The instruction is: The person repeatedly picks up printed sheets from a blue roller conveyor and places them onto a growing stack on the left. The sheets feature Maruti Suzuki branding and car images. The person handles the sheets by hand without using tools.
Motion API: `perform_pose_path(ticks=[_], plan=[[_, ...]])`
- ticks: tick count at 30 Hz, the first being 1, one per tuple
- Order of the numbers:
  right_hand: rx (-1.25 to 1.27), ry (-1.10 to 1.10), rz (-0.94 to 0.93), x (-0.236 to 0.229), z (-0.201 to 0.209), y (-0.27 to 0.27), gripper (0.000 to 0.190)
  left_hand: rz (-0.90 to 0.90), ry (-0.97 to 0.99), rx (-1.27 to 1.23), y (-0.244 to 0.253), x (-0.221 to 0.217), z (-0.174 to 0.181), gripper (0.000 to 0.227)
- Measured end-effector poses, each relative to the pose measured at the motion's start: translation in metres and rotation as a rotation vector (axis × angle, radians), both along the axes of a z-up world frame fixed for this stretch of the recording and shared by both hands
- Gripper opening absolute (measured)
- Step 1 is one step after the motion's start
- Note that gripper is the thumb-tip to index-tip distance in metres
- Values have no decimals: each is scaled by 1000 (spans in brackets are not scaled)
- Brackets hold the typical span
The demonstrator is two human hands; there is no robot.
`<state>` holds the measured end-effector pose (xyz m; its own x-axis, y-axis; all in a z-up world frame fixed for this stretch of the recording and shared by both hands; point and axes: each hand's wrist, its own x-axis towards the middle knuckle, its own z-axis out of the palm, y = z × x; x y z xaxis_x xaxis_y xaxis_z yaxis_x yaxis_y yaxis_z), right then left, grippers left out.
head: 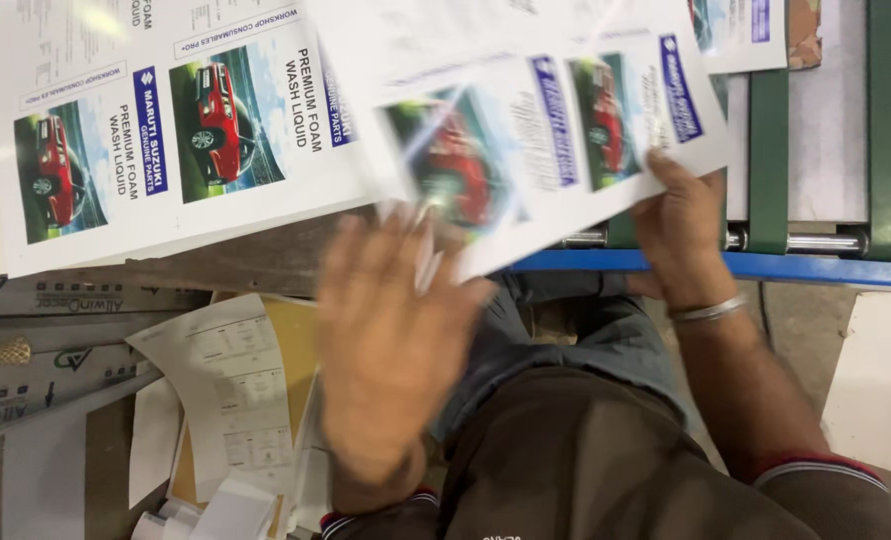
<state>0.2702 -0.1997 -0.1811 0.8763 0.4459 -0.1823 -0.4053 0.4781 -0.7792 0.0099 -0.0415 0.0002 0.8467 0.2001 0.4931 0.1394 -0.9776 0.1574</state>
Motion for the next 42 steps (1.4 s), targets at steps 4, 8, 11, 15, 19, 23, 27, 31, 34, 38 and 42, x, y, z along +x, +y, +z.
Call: perform_pose_path(ticks=[4, 8, 11, 15, 19, 23, 27, 31, 34, 38, 42], plan=[[-110, -164, -109, 38, -66, -52, 40, 231, -45, 163, 50, 0, -6, 30], [-374, -225, -336, 68, -116, -93, 34, 314, -57, 191, 72, 0, -22, 16], [-423, -98, -434, 76, -131, -108, 34, 303, -113, 149, 77, -1, -25, 14], [-321, -179, -417, 61, -138, -128, 36, 314, -151, 71, 77, 3, -20, 19], [-401, -133, -425, 22, -138, -154, 39, 318, -157, 204, 77, 6, -25, 31], [-375, -75, -429, -15, -134, -171, 43, 344, -169, 168, 85, 5, -34, 22], [-384, -179, -393, -37, -138, -171, 42, 348, -189, 147, 89, 1, -41, 24], [-488, -221, -389, -29, -138, -156, 38, 341, -211, 158, 93, 4, -39, 18], [-539, -215, -369, -12, -134, -142, 34, 341, -214, 154, 94, 4, -38, 16], [-513, -226, -360, 15, -127, -123, 35, 331, -226, 142, 96, 4, -39, 16], [-412, -208, -313, 46, -121, -107, 33, 324, -196, 105, 96, 2, -36, 23]])
